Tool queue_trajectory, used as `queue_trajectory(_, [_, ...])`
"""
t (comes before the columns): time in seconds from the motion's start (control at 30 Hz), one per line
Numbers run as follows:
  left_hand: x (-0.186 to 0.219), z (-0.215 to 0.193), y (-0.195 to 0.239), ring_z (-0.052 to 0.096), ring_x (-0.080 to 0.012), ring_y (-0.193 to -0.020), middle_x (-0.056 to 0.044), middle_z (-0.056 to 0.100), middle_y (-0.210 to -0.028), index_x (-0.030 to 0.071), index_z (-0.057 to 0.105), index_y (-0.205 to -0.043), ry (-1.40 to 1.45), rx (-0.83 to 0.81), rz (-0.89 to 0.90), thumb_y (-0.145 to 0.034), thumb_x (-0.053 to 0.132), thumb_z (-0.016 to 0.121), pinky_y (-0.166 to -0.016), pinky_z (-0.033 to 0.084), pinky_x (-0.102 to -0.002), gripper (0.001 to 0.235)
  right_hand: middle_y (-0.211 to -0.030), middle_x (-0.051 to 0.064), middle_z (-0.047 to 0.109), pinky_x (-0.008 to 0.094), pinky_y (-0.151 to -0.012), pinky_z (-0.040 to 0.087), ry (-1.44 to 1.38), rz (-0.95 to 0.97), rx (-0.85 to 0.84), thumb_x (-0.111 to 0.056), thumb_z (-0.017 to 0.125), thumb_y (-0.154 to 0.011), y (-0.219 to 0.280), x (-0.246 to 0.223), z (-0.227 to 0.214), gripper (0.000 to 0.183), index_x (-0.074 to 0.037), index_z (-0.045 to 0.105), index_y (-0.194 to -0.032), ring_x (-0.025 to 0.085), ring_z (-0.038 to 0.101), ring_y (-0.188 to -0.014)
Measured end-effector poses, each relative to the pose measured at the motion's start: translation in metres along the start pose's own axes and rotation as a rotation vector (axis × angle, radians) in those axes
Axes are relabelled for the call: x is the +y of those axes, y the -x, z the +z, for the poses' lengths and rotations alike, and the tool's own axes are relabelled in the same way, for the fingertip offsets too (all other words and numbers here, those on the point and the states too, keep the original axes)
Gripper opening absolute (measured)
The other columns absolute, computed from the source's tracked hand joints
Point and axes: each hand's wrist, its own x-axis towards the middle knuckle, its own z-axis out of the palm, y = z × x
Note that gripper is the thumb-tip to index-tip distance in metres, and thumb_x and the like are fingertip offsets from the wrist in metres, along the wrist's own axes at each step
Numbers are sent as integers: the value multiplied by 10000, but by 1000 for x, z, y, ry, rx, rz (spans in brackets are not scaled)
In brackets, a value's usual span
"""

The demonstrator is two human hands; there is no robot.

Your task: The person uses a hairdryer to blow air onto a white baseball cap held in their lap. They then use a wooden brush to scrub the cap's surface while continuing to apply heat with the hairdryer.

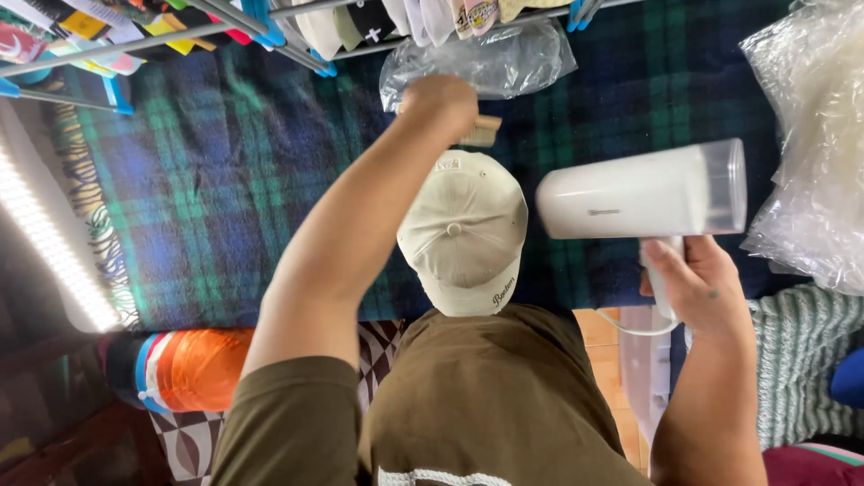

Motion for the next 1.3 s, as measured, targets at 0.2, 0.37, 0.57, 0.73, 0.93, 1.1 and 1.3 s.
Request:
queue_trajectory(0.2, [-79, 39, 102, 698, -351, -842, -111, 732, -937, 250, 652, -1305, 335, 469, 104, -942, 8, 491, -643, 583, -508, 465, -627, 9, 532, 343, -593, 411, 610, -460, -267, -390, 699, -946, -22, -69, 36, 399, -71, 572, -743, 130, 472, -606])
queue_trajectory(0.37, [-114, 117, 122, 676, -313, -1092, -110, 689, -1341, 54, 594, -1435, 677, 953, 76, -1085, 328, 435, -726, 555, -474, 472, -899, 150, 720, 449, -709, 520, 815, -341, -376, -579, 497, -977, -69, -157, 61, 584, -82, 564, -1277, 335, 711, -811])
queue_trajectory(0.57, [-63, 164, 134, 694, -118, -890, -49, 677, -1320, 158, 429, -1538, 1496, 653, -73, -1034, 303, 488, -715, 618, -239, 528, -975, 144, 632, 413, -607, 483, 612, 217, -383, -455, 479, -1061, -118, -167, 66, 509, -156, 517, -1471, 283, 586, -650])
queue_trajectory(0.73, [-35, 196, 116, 761, -254, -908, -145, 708, -919, 72, 554, -1436, 1772, 815, 29, -1072, 325, 558, -791, 668, -381, 444, -656, 191, 554, 447, -301, 478, 12, 54, -350, -392, 628, -1030, -134, -30, 40, 351, -43, 598, -996, 318, 573, -377])
queue_trajectory(0.93, [-24, 203, 118, 734, -203, -927, -104, 690, -950, 85, 557, -1438, 1812, 878, 47, -1078, 285, 559, -820, 663, -378, 412, -658, 237, 544, 451, -273, 469, -230, 106, -234, -369, 576, -1062, -85, 72, 29, 363, -28, 544, -1183, 359, 591, -379])
queue_trajectory(1.1, [-20, 209, 116, 734, -188, -916, -86, 700, -929, 101, 552, -1451, 1814, 909, 43, -1079, 294, 556, -824, 653, -359, 419, -537, 207, 574, 397, -327, 518, -266, -117, -111, -263, 560, -1057, -26, 59, 38, 308, 17, 535, -1182, 317, 617, -382])
queue_trajectory(1.3, [-21, 215, 113, 740, -184, -932, -79, 706, -937, 124, 550, -1457, 1797, 944, 88, -1092, 301, 544, -833, 649, -370, 405, -510, 152, 593, 331, -363, 460, -22, -237, -109, -283, 606, -1076, -66, 19, 47, 231, -57, 591, -1037, 222, 574, -383])
